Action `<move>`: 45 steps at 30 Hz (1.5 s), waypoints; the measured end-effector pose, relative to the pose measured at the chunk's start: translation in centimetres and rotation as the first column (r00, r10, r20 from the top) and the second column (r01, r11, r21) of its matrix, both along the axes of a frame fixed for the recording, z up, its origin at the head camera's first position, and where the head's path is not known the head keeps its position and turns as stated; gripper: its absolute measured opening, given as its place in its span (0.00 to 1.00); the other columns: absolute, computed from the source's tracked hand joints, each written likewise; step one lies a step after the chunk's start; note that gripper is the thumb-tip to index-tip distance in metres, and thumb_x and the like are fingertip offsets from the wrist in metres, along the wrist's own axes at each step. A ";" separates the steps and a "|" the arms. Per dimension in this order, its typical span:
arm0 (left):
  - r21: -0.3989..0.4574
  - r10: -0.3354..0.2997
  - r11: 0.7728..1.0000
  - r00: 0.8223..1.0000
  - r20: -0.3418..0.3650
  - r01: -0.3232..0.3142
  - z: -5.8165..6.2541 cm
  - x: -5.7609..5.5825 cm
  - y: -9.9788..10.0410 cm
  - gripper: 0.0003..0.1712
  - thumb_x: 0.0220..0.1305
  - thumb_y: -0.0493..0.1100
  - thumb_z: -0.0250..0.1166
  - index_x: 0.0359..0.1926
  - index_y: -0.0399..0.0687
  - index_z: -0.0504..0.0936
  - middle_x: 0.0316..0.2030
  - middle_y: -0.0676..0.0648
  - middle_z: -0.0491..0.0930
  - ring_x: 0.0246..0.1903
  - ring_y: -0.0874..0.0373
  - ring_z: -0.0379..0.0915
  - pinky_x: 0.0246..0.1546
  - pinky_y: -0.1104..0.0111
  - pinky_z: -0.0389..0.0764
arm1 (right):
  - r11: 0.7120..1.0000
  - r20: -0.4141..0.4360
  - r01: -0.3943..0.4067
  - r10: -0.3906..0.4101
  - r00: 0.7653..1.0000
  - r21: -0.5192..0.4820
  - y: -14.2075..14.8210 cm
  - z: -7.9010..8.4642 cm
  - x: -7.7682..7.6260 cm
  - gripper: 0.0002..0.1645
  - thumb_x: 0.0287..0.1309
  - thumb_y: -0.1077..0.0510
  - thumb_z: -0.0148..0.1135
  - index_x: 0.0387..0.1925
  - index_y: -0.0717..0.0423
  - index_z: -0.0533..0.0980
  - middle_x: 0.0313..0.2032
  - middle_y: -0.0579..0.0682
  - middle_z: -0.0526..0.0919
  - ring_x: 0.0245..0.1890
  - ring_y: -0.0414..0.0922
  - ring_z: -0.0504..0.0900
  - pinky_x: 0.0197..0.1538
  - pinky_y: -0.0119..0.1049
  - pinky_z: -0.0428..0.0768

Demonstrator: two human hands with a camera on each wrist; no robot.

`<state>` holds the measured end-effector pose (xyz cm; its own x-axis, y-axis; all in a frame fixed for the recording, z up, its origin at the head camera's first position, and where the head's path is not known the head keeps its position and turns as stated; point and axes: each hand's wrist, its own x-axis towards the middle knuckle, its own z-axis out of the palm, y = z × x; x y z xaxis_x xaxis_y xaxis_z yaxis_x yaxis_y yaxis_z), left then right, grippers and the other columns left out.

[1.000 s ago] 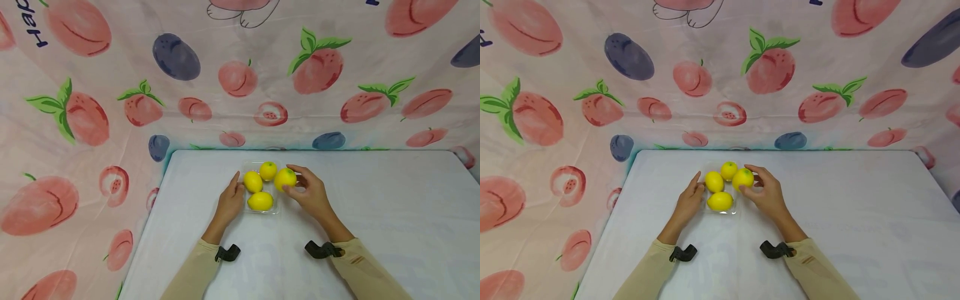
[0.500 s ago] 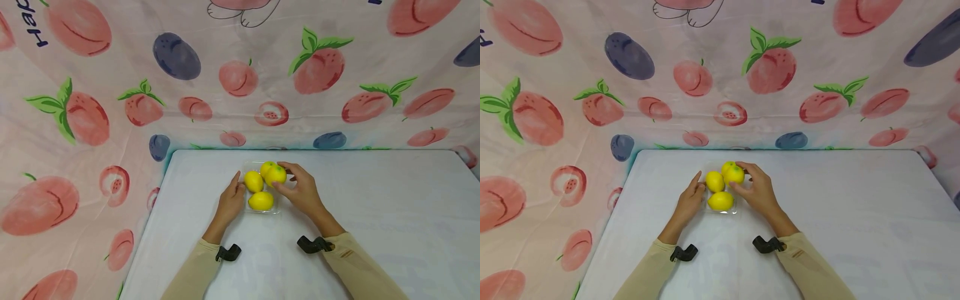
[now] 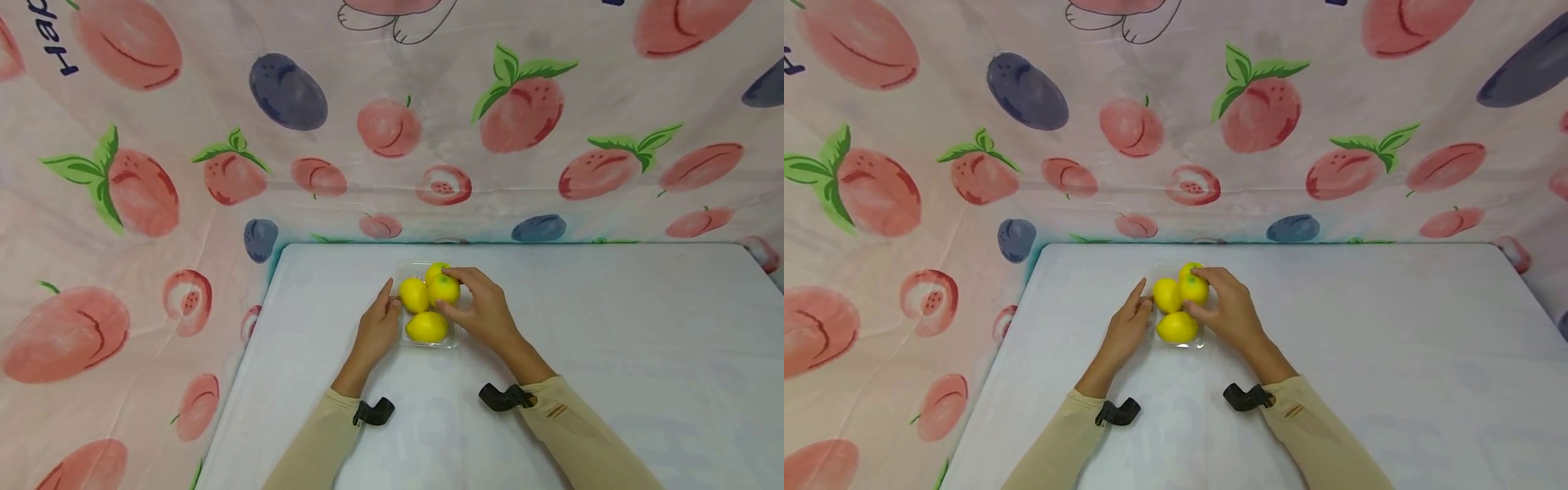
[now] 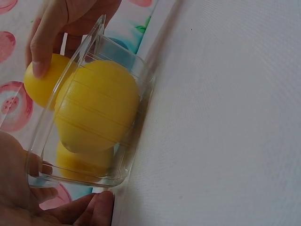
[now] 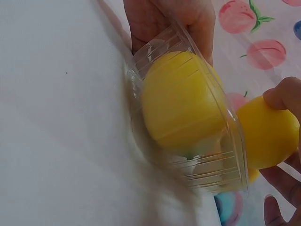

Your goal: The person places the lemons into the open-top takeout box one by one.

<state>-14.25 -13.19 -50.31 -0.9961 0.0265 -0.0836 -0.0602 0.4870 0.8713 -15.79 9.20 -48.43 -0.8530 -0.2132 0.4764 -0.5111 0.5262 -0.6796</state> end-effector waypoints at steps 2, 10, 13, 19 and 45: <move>0.003 0.002 1.000 1.000 0.001 -0.002 0.0 0.0 0.0 0.32 0.81 0.51 0.46 0.81 0.59 0.55 0.68 0.44 0.75 0.68 0.51 0.68 0.73 0.50 0.65 | 1.000 -0.005 -0.001 0.001 1.000 0.009 -0.1 0.1 0.0 0.33 0.51 0.56 0.79 0.59 0.55 0.79 0.58 0.53 0.82 0.60 0.51 0.81 0.63 0.51 0.80; 0.012 0.004 1.000 1.000 0.011 -0.004 0.1 0.0 0.1 0.32 0.81 0.51 0.46 0.81 0.60 0.55 0.71 0.44 0.72 0.72 0.51 0.64 0.75 0.49 0.62 | 0.999 0.017 0.009 -0.010 1.000 0.047 -0.3 0.0 0.2 0.32 0.51 0.54 0.79 0.57 0.57 0.79 0.57 0.54 0.82 0.60 0.52 0.81 0.65 0.51 0.78; 0.014 0.004 1.000 1.000 0.010 -0.004 0.1 0.0 0.1 0.32 0.81 0.52 0.46 0.81 0.60 0.55 0.70 0.45 0.73 0.70 0.51 0.66 0.74 0.49 0.63 | 0.999 0.005 0.008 -0.008 1.000 0.050 -0.3 -0.1 0.2 0.31 0.51 0.54 0.79 0.56 0.57 0.80 0.56 0.54 0.83 0.59 0.52 0.81 0.64 0.51 0.78; 0.015 0.000 1.000 1.000 0.009 0.000 0.2 0.0 0.0 0.32 0.81 0.52 0.46 0.81 0.60 0.54 0.71 0.44 0.71 0.73 0.50 0.63 0.75 0.48 0.62 | 0.999 -0.010 -0.006 0.006 1.000 0.032 -0.3 0.0 0.2 0.29 0.53 0.53 0.79 0.56 0.55 0.81 0.55 0.52 0.83 0.59 0.51 0.81 0.66 0.50 0.77; 0.030 0.004 1.000 1.000 0.015 -0.004 0.0 -0.1 0.0 0.32 0.81 0.53 0.45 0.81 0.62 0.54 0.65 0.47 0.76 0.53 0.52 0.72 0.64 0.52 0.71 | 0.998 0.033 0.058 -0.058 0.998 -0.014 -0.8 -0.3 0.0 0.26 0.55 0.51 0.78 0.54 0.56 0.84 0.50 0.52 0.85 0.54 0.50 0.84 0.59 0.49 0.82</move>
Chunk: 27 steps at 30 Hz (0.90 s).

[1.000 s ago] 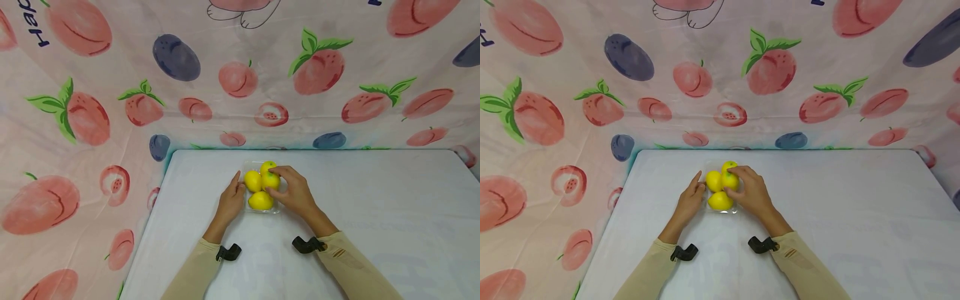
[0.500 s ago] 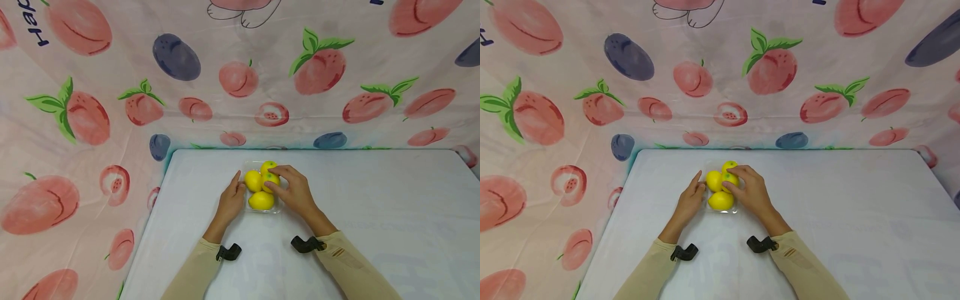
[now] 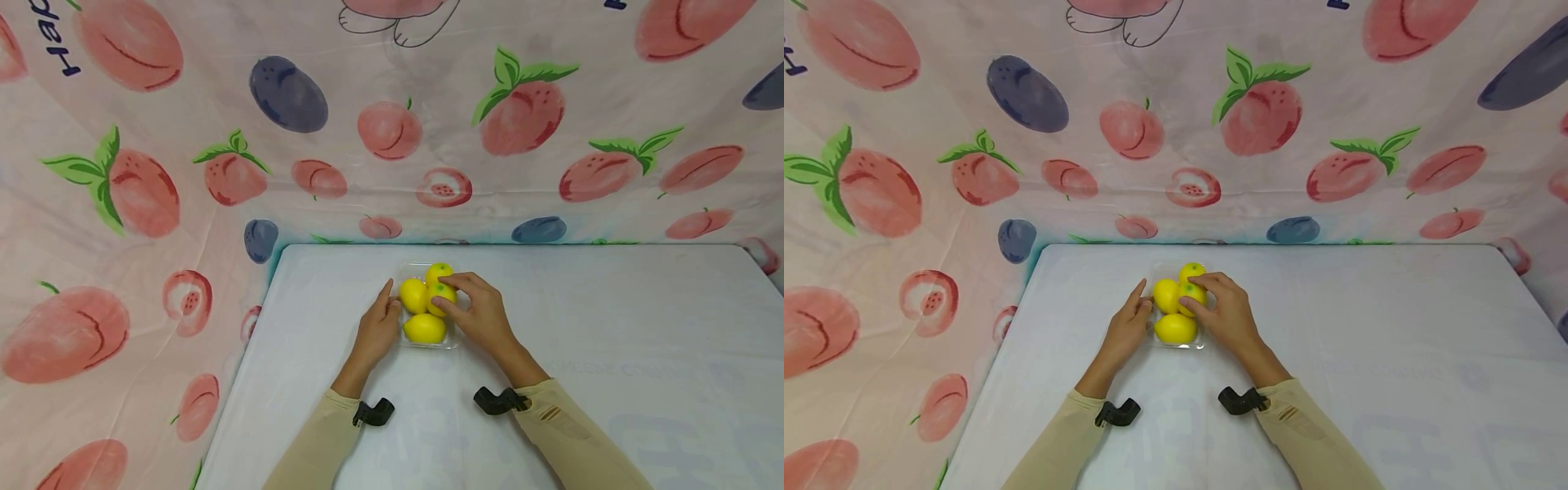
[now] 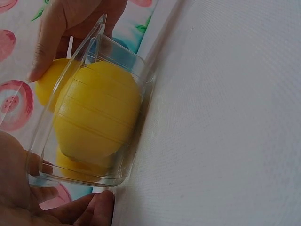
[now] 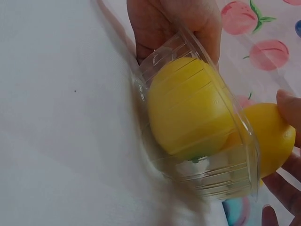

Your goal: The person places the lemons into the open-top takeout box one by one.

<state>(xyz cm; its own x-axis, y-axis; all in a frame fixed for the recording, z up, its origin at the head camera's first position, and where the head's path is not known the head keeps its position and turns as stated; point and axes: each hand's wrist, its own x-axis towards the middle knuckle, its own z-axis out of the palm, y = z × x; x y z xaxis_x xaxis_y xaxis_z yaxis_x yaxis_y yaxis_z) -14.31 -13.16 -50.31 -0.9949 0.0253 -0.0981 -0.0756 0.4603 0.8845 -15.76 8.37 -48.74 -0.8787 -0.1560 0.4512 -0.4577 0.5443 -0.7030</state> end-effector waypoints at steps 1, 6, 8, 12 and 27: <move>-0.001 0.001 1.000 1.000 -0.001 -0.001 0.0 0.0 0.0 0.32 0.81 0.53 0.45 0.81 0.62 0.54 0.65 0.47 0.76 0.54 0.52 0.72 0.64 0.52 0.71 | 1.000 0.001 0.001 -0.001 1.000 -0.001 0.0 0.0 0.0 0.26 0.55 0.51 0.78 0.54 0.55 0.84 0.50 0.52 0.85 0.54 0.50 0.84 0.59 0.49 0.82; 0.000 0.002 1.000 1.000 -0.003 -0.002 0.1 0.1 0.0 0.32 0.81 0.53 0.46 0.81 0.62 0.54 0.66 0.47 0.76 0.56 0.51 0.71 0.66 0.51 0.70 | 1.000 -0.001 0.007 -0.007 1.000 0.006 -0.1 0.1 0.0 0.26 0.55 0.51 0.78 0.54 0.56 0.84 0.50 0.52 0.85 0.54 0.51 0.84 0.59 0.49 0.82; 0.000 0.000 1.000 1.000 -0.004 0.000 0.1 0.1 0.0 0.32 0.81 0.53 0.46 0.81 0.62 0.54 0.66 0.46 0.76 0.56 0.51 0.71 0.67 0.51 0.70 | 1.000 -0.003 0.012 -0.012 1.000 0.012 -0.2 0.1 0.0 0.26 0.55 0.51 0.78 0.54 0.56 0.84 0.50 0.53 0.86 0.54 0.51 0.84 0.59 0.49 0.83; -0.003 -0.002 1.000 1.000 -0.011 0.002 0.0 0.1 0.0 0.32 0.81 0.52 0.45 0.81 0.60 0.55 0.66 0.46 0.76 0.56 0.52 0.71 0.67 0.51 0.70 | 1.000 -0.005 0.017 -0.017 1.000 0.018 -0.2 0.0 0.0 0.26 0.55 0.51 0.78 0.53 0.57 0.84 0.50 0.53 0.86 0.53 0.51 0.84 0.58 0.49 0.83; 0.010 -0.005 1.000 1.000 -0.007 0.005 0.1 0.2 0.0 0.32 0.81 0.52 0.46 0.81 0.60 0.54 0.68 0.45 0.74 0.69 0.51 0.66 0.74 0.48 0.63 | 0.997 -0.021 0.007 -0.005 1.000 0.071 -0.4 -0.6 0.4 0.26 0.54 0.50 0.78 0.53 0.56 0.84 0.48 0.53 0.86 0.53 0.51 0.84 0.60 0.50 0.81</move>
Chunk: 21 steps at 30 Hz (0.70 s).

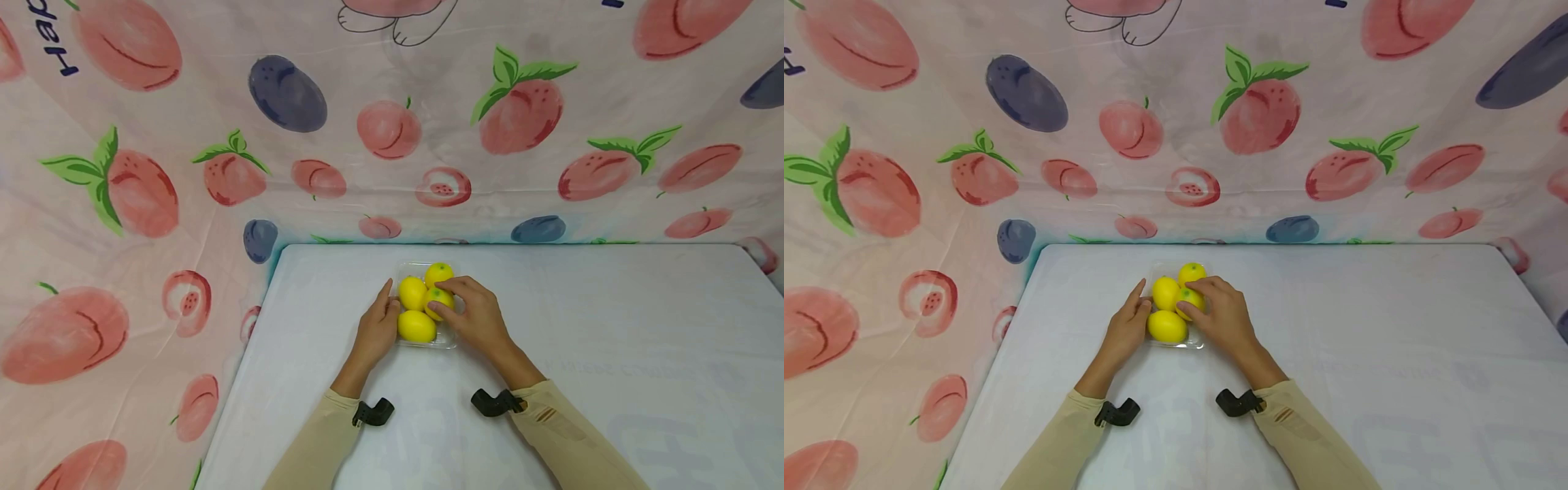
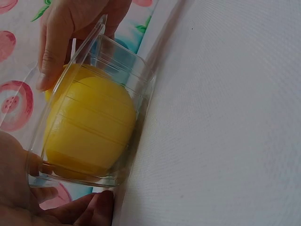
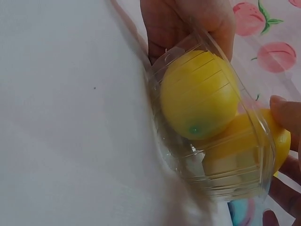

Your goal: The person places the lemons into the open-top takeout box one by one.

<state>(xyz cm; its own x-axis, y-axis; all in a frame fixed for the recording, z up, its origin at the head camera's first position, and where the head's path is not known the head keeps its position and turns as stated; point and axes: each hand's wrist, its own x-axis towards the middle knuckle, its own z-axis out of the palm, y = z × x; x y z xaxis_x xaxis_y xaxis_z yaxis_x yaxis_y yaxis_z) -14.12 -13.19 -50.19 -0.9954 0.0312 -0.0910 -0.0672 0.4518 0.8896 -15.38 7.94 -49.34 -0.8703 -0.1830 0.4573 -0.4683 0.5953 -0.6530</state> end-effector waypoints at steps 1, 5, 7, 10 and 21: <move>0.001 0.000 1.000 1.000 0.000 0.000 0.0 0.0 0.0 0.32 0.81 0.52 0.46 0.81 0.60 0.54 0.68 0.45 0.74 0.69 0.51 0.66 0.73 0.48 0.63 | 1.000 -0.005 0.002 -0.002 1.000 0.002 0.0 0.0 0.0 0.26 0.54 0.50 0.78 0.53 0.56 0.84 0.48 0.53 0.86 0.53 0.52 0.85 0.60 0.51 0.81; 0.004 0.001 1.000 1.000 -0.001 -0.001 -0.1 0.0 0.0 0.32 0.81 0.52 0.46 0.81 0.61 0.54 0.68 0.45 0.74 0.69 0.50 0.66 0.73 0.48 0.63 | 1.000 -0.018 0.015 -0.015 1.000 0.013 -0.1 0.0 0.0 0.26 0.53 0.50 0.79 0.52 0.57 0.85 0.48 0.54 0.85 0.52 0.52 0.84 0.59 0.51 0.82; 0.004 0.001 1.000 1.000 -0.002 -0.001 -0.1 0.0 0.0 0.32 0.81 0.52 0.46 0.81 0.61 0.54 0.68 0.45 0.74 0.69 0.51 0.66 0.73 0.48 0.64 | 1.000 -0.019 0.020 -0.020 1.000 0.019 -0.1 0.0 0.1 0.26 0.53 0.50 0.79 0.51 0.57 0.85 0.47 0.54 0.84 0.51 0.53 0.84 0.59 0.51 0.82; 0.005 0.000 1.000 1.000 -0.003 0.000 -0.1 0.0 0.0 0.32 0.81 0.52 0.46 0.81 0.61 0.54 0.68 0.45 0.74 0.68 0.50 0.67 0.72 0.48 0.65 | 0.999 -0.015 0.027 -0.026 1.000 0.035 -0.1 0.0 0.1 0.26 0.54 0.49 0.78 0.51 0.57 0.85 0.47 0.55 0.85 0.51 0.53 0.84 0.58 0.52 0.82; 0.012 0.001 1.000 1.000 0.000 -0.001 -0.2 0.0 -0.1 0.32 0.81 0.53 0.46 0.81 0.63 0.54 0.71 0.45 0.71 0.73 0.51 0.62 0.75 0.48 0.60 | 0.996 0.016 0.039 -0.040 0.999 0.074 -0.1 -0.2 0.2 0.27 0.55 0.46 0.77 0.53 0.56 0.85 0.48 0.54 0.86 0.52 0.54 0.80 0.58 0.57 0.78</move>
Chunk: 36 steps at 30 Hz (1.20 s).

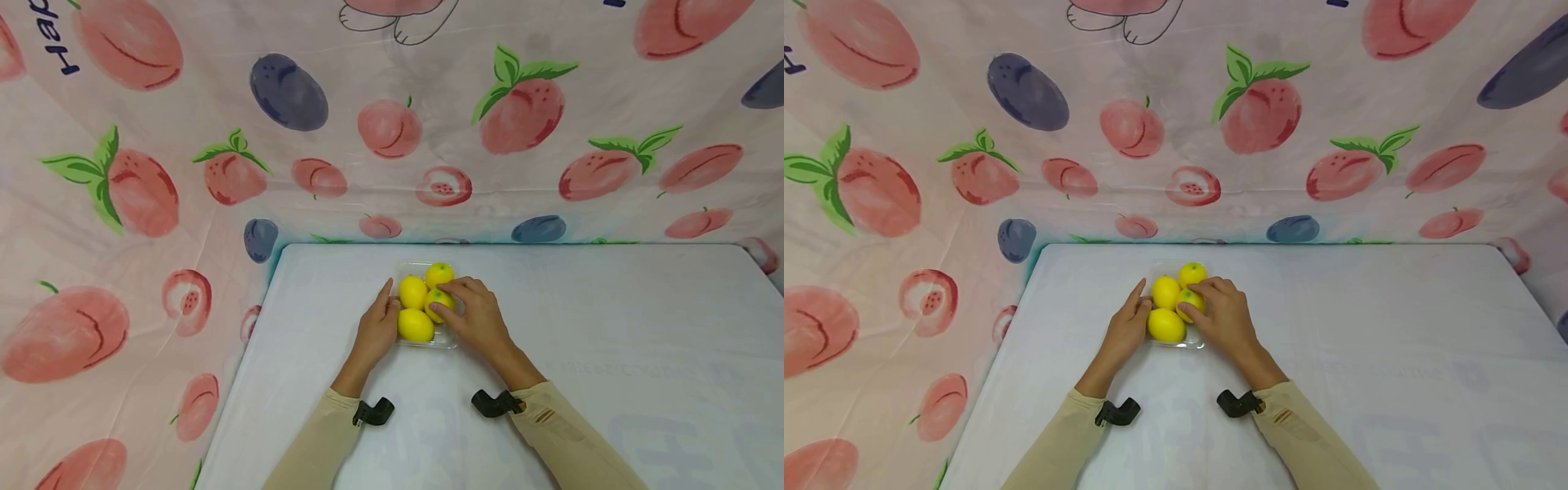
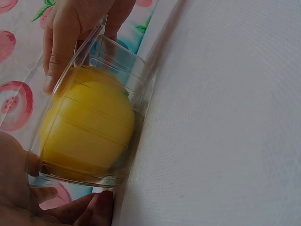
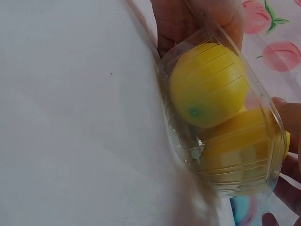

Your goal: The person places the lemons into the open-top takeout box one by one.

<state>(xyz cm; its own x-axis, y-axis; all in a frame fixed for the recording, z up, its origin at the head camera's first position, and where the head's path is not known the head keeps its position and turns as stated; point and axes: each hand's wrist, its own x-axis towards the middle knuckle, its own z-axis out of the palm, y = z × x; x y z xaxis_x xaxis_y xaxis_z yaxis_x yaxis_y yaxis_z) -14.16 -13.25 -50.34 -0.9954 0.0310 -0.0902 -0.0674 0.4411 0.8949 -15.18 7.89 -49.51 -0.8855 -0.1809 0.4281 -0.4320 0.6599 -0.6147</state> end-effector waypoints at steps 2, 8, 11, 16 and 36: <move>-0.002 0.000 1.000 1.000 -0.001 0.000 0.0 0.0 0.0 0.32 0.81 0.53 0.46 0.81 0.62 0.54 0.72 0.45 0.70 0.74 0.50 0.61 0.75 0.48 0.60 | 1.000 0.009 0.003 -0.003 1.000 0.010 0.0 0.0 0.0 0.27 0.55 0.46 0.77 0.54 0.56 0.84 0.48 0.53 0.86 0.52 0.53 0.80 0.57 0.58 0.77; -0.004 0.001 1.000 1.000 0.003 -0.001 0.0 0.0 0.0 0.32 0.81 0.53 0.46 0.81 0.61 0.54 0.74 0.45 0.67 0.76 0.50 0.58 0.76 0.48 0.58 | 1.000 0.031 0.003 -0.004 1.000 0.026 0.0 0.0 0.1 0.27 0.57 0.46 0.75 0.54 0.55 0.84 0.47 0.52 0.85 0.52 0.53 0.80 0.57 0.58 0.77; -0.005 0.001 1.000 1.000 0.003 -0.001 0.0 0.0 0.0 0.32 0.81 0.53 0.46 0.81 0.62 0.54 0.74 0.45 0.68 0.76 0.51 0.58 0.76 0.48 0.58 | 1.000 0.038 0.001 -0.002 0.999 0.022 0.1 0.1 0.1 0.28 0.57 0.46 0.76 0.55 0.56 0.84 0.46 0.52 0.85 0.52 0.52 0.79 0.57 0.57 0.77; -0.003 0.001 1.000 1.000 0.005 -0.001 0.0 0.0 0.0 0.32 0.81 0.53 0.46 0.81 0.62 0.54 0.74 0.45 0.68 0.76 0.51 0.58 0.76 0.48 0.58 | 1.000 0.052 0.002 -0.003 0.999 0.016 0.1 0.1 0.1 0.27 0.58 0.46 0.75 0.55 0.56 0.84 0.46 0.53 0.84 0.52 0.52 0.79 0.56 0.56 0.77; 0.004 0.009 1.000 1.000 0.020 -0.009 0.1 0.0 0.0 0.32 0.81 0.53 0.46 0.81 0.64 0.54 0.74 0.45 0.67 0.76 0.50 0.58 0.76 0.48 0.58 | 0.999 0.018 -0.041 0.041 0.999 -0.010 0.3 0.1 0.1 0.26 0.58 0.49 0.75 0.55 0.57 0.83 0.48 0.54 0.85 0.53 0.53 0.80 0.60 0.53 0.80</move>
